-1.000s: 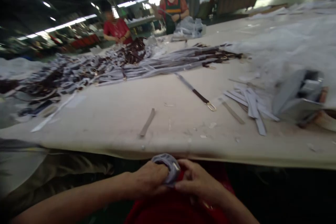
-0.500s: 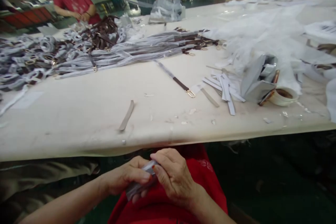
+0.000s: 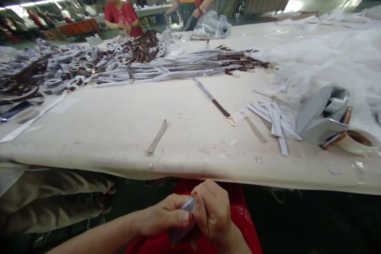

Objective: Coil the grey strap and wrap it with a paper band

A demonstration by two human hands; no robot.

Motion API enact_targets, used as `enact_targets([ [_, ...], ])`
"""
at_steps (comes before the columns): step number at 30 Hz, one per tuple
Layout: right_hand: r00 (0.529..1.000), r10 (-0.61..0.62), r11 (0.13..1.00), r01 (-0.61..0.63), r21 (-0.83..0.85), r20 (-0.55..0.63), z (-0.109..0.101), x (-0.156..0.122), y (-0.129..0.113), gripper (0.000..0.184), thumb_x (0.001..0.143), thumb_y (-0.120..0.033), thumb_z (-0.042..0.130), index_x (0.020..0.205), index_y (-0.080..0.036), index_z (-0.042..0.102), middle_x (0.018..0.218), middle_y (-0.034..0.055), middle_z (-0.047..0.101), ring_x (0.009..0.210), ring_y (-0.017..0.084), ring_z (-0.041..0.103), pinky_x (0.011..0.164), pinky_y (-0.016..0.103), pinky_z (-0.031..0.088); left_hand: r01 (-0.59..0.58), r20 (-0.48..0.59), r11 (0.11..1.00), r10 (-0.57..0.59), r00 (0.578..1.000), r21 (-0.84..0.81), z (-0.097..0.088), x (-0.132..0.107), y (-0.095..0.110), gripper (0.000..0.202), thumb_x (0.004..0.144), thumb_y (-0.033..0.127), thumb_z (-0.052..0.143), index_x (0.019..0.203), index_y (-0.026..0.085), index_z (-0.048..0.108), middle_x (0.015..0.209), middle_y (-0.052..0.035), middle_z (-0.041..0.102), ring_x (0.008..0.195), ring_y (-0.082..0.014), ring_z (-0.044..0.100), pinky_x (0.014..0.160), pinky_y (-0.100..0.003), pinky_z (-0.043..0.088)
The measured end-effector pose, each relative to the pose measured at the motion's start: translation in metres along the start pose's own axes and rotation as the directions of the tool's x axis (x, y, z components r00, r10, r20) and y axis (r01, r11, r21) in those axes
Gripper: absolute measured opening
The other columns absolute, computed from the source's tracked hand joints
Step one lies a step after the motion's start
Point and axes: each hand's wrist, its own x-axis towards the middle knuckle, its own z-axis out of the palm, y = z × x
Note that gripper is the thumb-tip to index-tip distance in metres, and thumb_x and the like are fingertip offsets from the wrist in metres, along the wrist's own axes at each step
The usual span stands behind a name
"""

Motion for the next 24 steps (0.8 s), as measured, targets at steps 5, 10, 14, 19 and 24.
enact_targets([
  [5,0.976,-0.190,0.977,0.198,-0.076,0.107,-0.004,0.009,-0.007,0.015,0.086,-0.008,0.039,0.082,-0.014,0.053,0.064,0.0055,0.053,0.054,0.016,0.044,0.052,0.030,0.033,-0.195,-0.067,0.942,0.221,0.973,0.275,-0.006,-0.019,0.007,0.044,0.076,0.055,0.062,0.091,0.014,0.059,0.075,0.0008,0.046,0.063,-0.0090,0.040,0.058,-0.019,0.033],
  [10,0.935,-0.267,0.943,0.304,-0.138,0.232,0.006,0.019,-0.011,0.016,0.087,-0.008,0.041,0.076,-0.016,0.051,0.059,0.0030,0.048,0.055,0.016,0.041,0.054,0.030,0.030,-0.127,-0.032,0.990,0.129,0.991,0.067,-0.024,-0.032,0.005,0.045,0.073,0.055,0.067,0.089,0.014,0.059,0.080,0.0004,0.048,0.072,-0.0107,0.043,0.070,-0.021,0.035],
  [14,0.893,-0.317,0.933,0.354,-0.064,0.318,0.025,0.023,-0.011,0.024,0.088,-0.008,0.039,0.068,-0.017,0.048,0.056,0.0013,0.045,0.051,0.015,0.037,0.052,0.031,0.024,-0.031,0.013,0.992,0.033,0.999,-0.123,-0.034,-0.039,-0.014,0.052,0.062,0.051,0.078,0.094,0.015,0.060,0.080,0.0011,0.051,0.071,-0.0097,0.044,0.068,-0.019,0.036],
  [19,0.877,-0.258,0.963,0.268,0.033,0.407,0.047,0.037,-0.006,0.034,0.093,-0.016,0.036,0.061,-0.019,0.046,0.052,-0.0001,0.044,0.049,0.014,0.038,0.049,0.030,0.026,-0.191,-0.223,0.896,0.107,0.969,-0.402,-0.030,-0.039,-0.034,0.055,0.052,0.050,0.083,0.085,0.009,0.068,0.072,-0.0036,0.059,0.063,-0.0106,0.051,0.064,-0.021,0.041],
  [24,0.870,0.118,0.978,-0.185,0.094,0.479,0.076,0.065,0.014,0.022,0.097,-0.031,0.040,0.096,-0.019,0.058,0.089,0.0064,0.059,0.081,0.019,0.057,0.072,0.029,0.047,-0.336,-0.480,0.839,0.104,0.871,-0.429,-0.034,-0.050,-0.054,0.053,0.053,0.051,0.082,0.079,0.007,0.069,0.064,-0.0079,0.064,0.048,-0.0087,0.053,0.044,-0.015,0.039],
])
